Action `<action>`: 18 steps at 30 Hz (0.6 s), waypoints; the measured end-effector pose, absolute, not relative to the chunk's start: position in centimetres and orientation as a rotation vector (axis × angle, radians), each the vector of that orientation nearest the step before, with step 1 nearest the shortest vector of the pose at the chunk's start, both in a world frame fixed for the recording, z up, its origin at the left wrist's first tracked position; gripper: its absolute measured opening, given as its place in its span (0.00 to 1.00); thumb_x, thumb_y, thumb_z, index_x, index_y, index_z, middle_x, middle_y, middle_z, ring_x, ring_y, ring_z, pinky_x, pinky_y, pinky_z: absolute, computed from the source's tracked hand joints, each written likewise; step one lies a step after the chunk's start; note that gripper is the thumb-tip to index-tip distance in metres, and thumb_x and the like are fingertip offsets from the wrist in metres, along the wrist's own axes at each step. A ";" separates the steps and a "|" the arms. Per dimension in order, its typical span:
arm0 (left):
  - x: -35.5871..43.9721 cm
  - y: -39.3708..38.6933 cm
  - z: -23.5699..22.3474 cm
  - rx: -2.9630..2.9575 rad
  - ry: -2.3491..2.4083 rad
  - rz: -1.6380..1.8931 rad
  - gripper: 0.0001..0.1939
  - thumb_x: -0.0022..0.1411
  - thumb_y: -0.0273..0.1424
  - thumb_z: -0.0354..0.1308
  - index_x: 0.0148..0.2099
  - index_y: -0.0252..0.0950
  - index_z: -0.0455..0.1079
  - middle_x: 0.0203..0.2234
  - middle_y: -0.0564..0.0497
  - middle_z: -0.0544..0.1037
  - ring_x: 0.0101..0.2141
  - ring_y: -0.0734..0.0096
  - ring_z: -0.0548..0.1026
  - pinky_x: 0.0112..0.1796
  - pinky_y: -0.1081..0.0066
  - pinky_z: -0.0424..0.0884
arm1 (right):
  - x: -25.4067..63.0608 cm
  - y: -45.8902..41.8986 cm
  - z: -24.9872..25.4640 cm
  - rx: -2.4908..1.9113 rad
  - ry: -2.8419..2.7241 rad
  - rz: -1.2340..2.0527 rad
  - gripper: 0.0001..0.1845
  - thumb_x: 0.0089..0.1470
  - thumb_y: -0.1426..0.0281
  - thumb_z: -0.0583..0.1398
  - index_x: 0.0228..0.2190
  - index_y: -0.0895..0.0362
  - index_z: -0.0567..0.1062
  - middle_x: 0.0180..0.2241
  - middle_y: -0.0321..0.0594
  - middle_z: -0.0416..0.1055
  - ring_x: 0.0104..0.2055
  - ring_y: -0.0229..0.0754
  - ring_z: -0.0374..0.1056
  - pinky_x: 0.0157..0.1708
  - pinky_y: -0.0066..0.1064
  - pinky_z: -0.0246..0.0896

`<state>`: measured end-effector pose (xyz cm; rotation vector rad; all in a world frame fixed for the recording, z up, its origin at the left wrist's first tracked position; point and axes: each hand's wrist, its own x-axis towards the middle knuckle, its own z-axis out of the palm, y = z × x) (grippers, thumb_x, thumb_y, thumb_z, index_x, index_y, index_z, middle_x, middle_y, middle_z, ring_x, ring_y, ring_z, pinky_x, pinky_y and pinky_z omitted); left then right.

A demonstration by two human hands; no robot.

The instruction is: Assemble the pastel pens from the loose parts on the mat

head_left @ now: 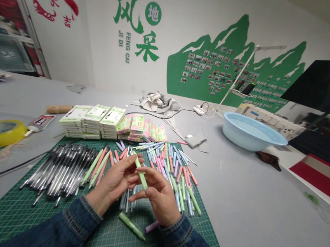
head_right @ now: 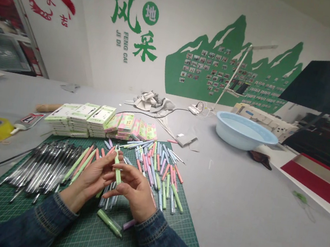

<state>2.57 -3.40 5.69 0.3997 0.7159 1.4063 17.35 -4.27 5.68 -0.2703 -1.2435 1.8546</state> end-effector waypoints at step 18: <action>-6.6 -1.0 7.1 1.681 2.176 0.769 0.17 0.60 0.43 0.50 0.37 0.36 0.73 0.28 0.46 0.77 0.30 0.62 0.75 0.30 0.69 0.67 | 17.5 -3.0 4.6 -0.743 -1.050 1.656 0.21 0.56 0.56 0.57 0.45 0.57 0.68 0.25 0.37 0.71 0.24 0.37 0.66 0.23 0.29 0.67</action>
